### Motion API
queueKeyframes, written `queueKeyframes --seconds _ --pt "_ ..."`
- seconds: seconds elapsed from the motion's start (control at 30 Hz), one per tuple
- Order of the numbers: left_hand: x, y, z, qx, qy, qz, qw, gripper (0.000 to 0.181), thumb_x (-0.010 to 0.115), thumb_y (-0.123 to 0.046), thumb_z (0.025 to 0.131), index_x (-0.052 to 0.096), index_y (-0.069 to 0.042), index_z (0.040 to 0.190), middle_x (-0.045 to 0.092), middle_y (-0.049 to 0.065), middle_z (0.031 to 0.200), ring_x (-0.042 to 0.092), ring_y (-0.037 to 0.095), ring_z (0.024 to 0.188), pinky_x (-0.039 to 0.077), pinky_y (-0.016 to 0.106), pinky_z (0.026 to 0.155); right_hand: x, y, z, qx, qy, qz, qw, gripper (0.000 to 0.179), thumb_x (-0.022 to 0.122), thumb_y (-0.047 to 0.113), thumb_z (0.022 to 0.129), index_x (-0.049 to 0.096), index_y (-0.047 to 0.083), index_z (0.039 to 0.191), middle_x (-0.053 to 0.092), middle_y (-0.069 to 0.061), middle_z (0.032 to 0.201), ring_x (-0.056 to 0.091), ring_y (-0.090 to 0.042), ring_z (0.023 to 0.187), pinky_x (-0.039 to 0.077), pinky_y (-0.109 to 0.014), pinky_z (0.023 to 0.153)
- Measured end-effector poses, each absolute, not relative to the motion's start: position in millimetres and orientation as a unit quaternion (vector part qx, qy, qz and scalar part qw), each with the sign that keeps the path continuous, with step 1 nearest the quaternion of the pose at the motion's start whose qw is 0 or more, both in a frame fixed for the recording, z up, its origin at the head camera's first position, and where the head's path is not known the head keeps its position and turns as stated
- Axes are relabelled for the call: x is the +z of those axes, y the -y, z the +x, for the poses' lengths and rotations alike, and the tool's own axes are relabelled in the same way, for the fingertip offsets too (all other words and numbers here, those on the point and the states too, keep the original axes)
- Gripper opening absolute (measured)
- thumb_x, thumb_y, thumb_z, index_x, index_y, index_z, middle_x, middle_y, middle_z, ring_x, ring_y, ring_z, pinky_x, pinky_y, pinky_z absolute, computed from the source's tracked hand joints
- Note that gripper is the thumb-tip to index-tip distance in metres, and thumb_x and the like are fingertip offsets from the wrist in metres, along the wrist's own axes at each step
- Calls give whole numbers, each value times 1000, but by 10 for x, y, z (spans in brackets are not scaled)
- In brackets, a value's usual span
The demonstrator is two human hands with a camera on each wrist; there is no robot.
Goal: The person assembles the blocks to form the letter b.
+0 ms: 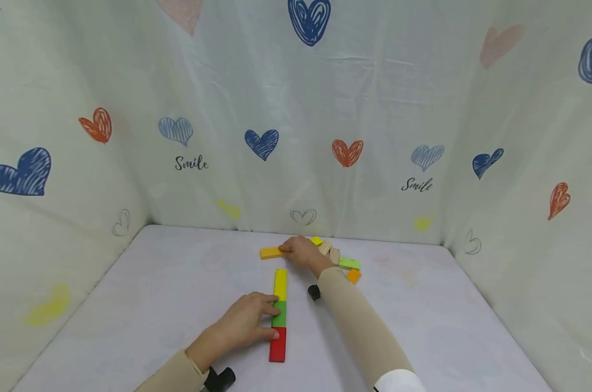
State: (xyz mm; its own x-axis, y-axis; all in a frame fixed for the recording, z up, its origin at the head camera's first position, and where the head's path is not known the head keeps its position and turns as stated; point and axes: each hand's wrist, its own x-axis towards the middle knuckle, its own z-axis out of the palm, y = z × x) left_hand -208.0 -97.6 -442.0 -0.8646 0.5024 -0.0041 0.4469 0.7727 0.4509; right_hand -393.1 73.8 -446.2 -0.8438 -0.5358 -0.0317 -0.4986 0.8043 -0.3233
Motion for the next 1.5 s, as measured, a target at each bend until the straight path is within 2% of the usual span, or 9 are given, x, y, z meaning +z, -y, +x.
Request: queueKeyframes --seconds 0.33,0.5,0.87,0.93,1.03,1.2,1.27,1.37,1.5 --pt "-4395 972 -2076 221 -941 249 60 47 80 -39 75 72 -18 116 60 2 128 53 25 118 45 46 97 -4408 -764 -3922 -124 -952 -274 47 30 61 17 94 65 19 124 64 3 122 55 -16 116 43 -31 100" --pt "-4386 976 -2067 222 -940 251 57 48 81 -39 74 72 -17 115 60 3 128 53 26 117 44 47 97 -4376 -774 -3904 -111 -958 -257 56 32 66 25 92 66 19 123 65 4 120 54 -17 114 42 -33 100" --pt "-4397 977 -2067 225 -942 238 70 48 80 -39 74 71 -18 117 59 2 129 52 26 118 44 46 98 -4359 -783 -3804 -146 -956 -238 92 40 71 33 86 67 16 122 66 2 116 54 -13 92 47 -29 86" --pt "-4410 978 -2067 225 -942 240 69 48 80 -39 74 71 -18 117 59 2 129 52 26 118 44 46 97 -4365 -800 -3804 -149 -954 -241 95 42 70 36 87 66 17 124 65 3 118 55 -13 96 47 -30 88" --pt "-4423 982 -2070 227 -940 247 63 48 81 -38 74 71 -17 116 60 2 129 53 26 117 45 46 97 -4372 -845 -3824 -166 -951 -245 94 44 69 37 87 64 20 127 62 5 124 54 -15 111 44 -33 98" --pt "-4422 982 -2069 225 -939 254 59 48 81 -40 74 72 -17 115 60 2 128 54 26 117 45 47 96 -4390 -924 -3881 -220 -930 -269 123 43 64 27 91 59 21 133 48 8 142 38 -18 135 29 -39 112" --pt "-4421 982 -2069 223 -939 255 59 49 81 -41 74 72 -17 115 60 2 128 54 26 117 45 47 96 -4398 -945 -3892 -237 -921 -273 143 40 62 23 92 59 23 132 44 12 145 33 -17 138 26 -40 113" --pt "-4418 982 -2069 221 -939 257 56 49 80 -41 74 72 -17 115 60 2 128 54 26 116 45 46 96 -4402 -959 -3898 -258 -912 -271 166 37 60 19 93 62 23 130 46 14 143 33 -17 137 27 -40 113" --pt "-4409 979 -2068 222 -938 263 51 48 80 -41 74 72 -17 115 61 3 127 54 26 116 45 46 95 -4401 -959 -3902 -241 -918 -270 161 34 61 21 93 64 23 127 53 11 137 39 -18 134 30 -39 111"
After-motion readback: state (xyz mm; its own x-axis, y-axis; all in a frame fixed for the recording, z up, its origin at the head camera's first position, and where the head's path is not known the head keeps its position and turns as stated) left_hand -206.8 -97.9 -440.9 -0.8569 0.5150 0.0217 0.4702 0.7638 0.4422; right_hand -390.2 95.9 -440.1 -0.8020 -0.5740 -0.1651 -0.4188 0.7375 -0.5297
